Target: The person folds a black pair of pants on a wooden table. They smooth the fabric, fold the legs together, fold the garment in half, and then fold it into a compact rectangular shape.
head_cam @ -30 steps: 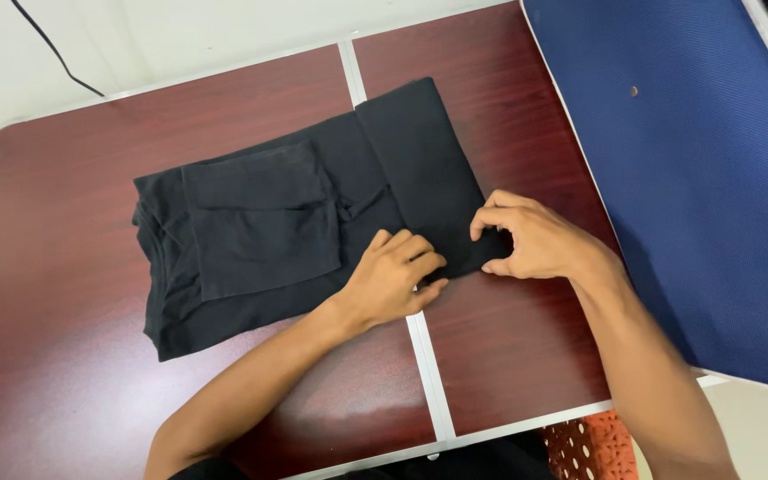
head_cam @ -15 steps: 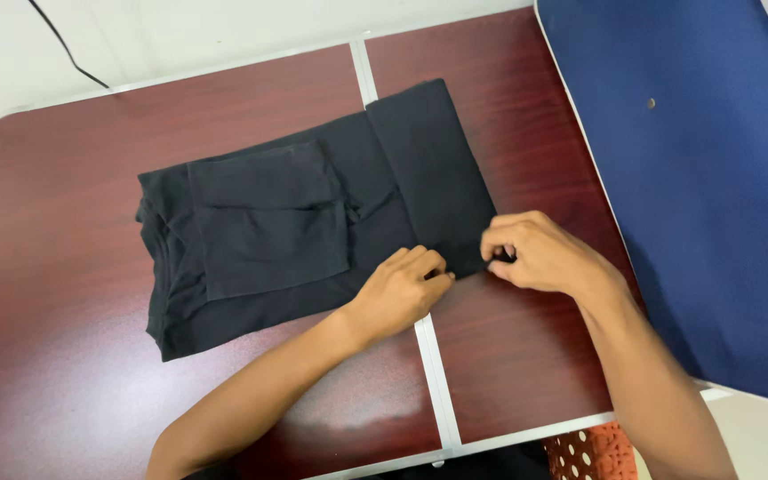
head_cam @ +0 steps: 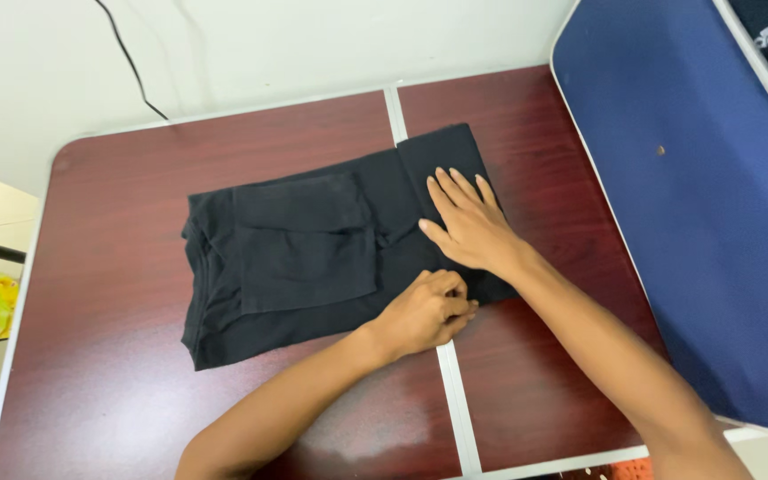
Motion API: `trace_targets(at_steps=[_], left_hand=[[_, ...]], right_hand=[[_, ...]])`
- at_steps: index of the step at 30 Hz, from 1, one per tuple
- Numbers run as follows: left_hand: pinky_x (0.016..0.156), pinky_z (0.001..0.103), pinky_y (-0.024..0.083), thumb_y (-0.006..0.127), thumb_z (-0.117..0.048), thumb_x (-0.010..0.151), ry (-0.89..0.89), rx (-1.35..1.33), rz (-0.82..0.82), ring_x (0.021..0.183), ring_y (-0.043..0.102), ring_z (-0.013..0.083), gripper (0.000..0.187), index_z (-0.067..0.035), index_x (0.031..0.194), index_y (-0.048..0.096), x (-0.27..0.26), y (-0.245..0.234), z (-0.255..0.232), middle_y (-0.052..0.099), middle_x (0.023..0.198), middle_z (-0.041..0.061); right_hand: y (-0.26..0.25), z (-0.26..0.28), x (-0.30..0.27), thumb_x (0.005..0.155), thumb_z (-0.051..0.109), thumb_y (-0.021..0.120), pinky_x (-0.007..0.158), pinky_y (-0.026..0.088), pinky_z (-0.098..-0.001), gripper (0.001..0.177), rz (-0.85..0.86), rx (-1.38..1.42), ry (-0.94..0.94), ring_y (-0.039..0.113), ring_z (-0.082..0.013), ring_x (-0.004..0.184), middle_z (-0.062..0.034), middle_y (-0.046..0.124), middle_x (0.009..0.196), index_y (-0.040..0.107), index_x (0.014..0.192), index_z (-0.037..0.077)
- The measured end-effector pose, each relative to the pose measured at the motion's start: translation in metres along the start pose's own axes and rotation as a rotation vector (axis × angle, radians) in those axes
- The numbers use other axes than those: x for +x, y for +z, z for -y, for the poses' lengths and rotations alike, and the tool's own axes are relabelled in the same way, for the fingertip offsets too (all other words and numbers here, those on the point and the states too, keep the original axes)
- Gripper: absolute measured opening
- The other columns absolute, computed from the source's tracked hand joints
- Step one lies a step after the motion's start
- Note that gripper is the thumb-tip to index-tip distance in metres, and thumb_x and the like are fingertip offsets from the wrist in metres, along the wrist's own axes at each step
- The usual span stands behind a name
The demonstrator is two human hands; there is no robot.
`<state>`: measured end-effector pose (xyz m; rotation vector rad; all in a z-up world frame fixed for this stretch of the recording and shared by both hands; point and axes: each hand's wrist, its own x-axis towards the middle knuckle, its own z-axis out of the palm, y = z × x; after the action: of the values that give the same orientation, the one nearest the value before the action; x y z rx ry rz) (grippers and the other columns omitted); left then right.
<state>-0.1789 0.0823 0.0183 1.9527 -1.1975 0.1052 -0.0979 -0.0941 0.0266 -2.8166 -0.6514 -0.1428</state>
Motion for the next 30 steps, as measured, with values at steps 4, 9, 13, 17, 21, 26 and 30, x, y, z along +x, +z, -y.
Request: trace_targets(at_steps=[4,9,13,17,21,26,30], left_hand=[[0.075,0.036,0.045,0.076,-0.012,0.090,-0.012,-0.009,0.007,0.086,0.061,0.0203,0.006,-0.006,0.091,0.077,-0.001,0.000,0.001,0.064,0.092,0.005],[0.076,0.035,0.045,0.076,-0.012,0.090,-0.024,-0.015,0.022,0.087,0.061,0.0202,0.007,-0.006,0.092,0.077,-0.003,0.002,0.001,0.064,0.093,0.005],[0.075,0.037,0.047,0.075,-0.012,0.087,-0.054,-0.047,0.035,0.085,0.062,0.0220,0.011,-0.005,0.096,0.078,0.002,-0.006,-0.005,0.065,0.092,0.006],[0.076,0.038,0.058,0.073,-0.013,0.087,-0.160,-0.237,0.135,0.080,0.069,0.0276,0.018,-0.002,0.100,0.076,0.014,-0.024,-0.004,0.069,0.097,0.012],[0.073,0.046,0.057,0.069,-0.011,0.082,-0.166,0.134,-0.184,0.077,0.069,0.0367,0.010,-0.002,0.082,0.073,0.041,-0.050,0.037,0.070,0.088,0.019],[0.079,0.054,0.052,0.070,-0.008,0.085,-0.418,0.551,-0.279,0.097,0.063,0.0392,0.016,0.000,0.098,0.067,0.091,-0.085,0.138,0.065,0.100,0.018],[0.081,0.060,0.047,0.080,-0.014,0.076,-0.587,0.443,-0.156,0.101,0.064,0.0371,0.024,-0.005,0.097,0.074,0.104,-0.085,0.169,0.068,0.103,0.016]], right_hand=[[0.014,-0.006,0.046,0.103,0.049,0.042,0.120,0.011,-0.0614,0.069,0.115,-0.046,0.144,0.021,-0.0362,0.152,-0.0186,0.029,0.164,0.031,0.156,0.006],[0.020,-0.015,0.083,0.101,0.046,0.047,0.116,0.009,-0.0654,0.062,0.051,0.039,0.208,0.023,-0.0373,0.149,-0.0197,0.033,0.160,0.040,0.153,0.012],[0.028,-0.019,0.090,0.105,0.037,0.052,0.127,0.017,-0.0624,0.044,-0.213,0.092,0.259,0.043,-0.0330,0.145,-0.0155,0.054,0.149,0.059,0.144,0.018],[0.036,-0.022,0.088,0.101,0.030,0.057,0.117,0.017,-0.0674,0.043,-0.316,0.047,0.132,0.044,-0.0367,0.139,-0.0202,0.057,0.143,0.062,0.141,0.015],[0.038,-0.026,0.090,0.101,0.031,0.058,0.117,0.017,-0.0677,0.045,-0.331,0.041,0.131,0.043,-0.0371,0.140,-0.0212,0.056,0.143,0.061,0.141,0.012],[0.037,-0.026,0.088,0.101,0.029,0.060,0.119,0.017,-0.0649,0.045,-0.354,0.071,0.139,0.044,-0.0364,0.142,-0.0202,0.056,0.144,0.060,0.141,0.008],[0.037,-0.029,0.091,0.100,0.026,0.059,0.119,0.016,-0.0644,0.046,-0.342,0.094,0.167,0.044,-0.0363,0.141,-0.0194,0.057,0.144,0.059,0.141,0.006]])
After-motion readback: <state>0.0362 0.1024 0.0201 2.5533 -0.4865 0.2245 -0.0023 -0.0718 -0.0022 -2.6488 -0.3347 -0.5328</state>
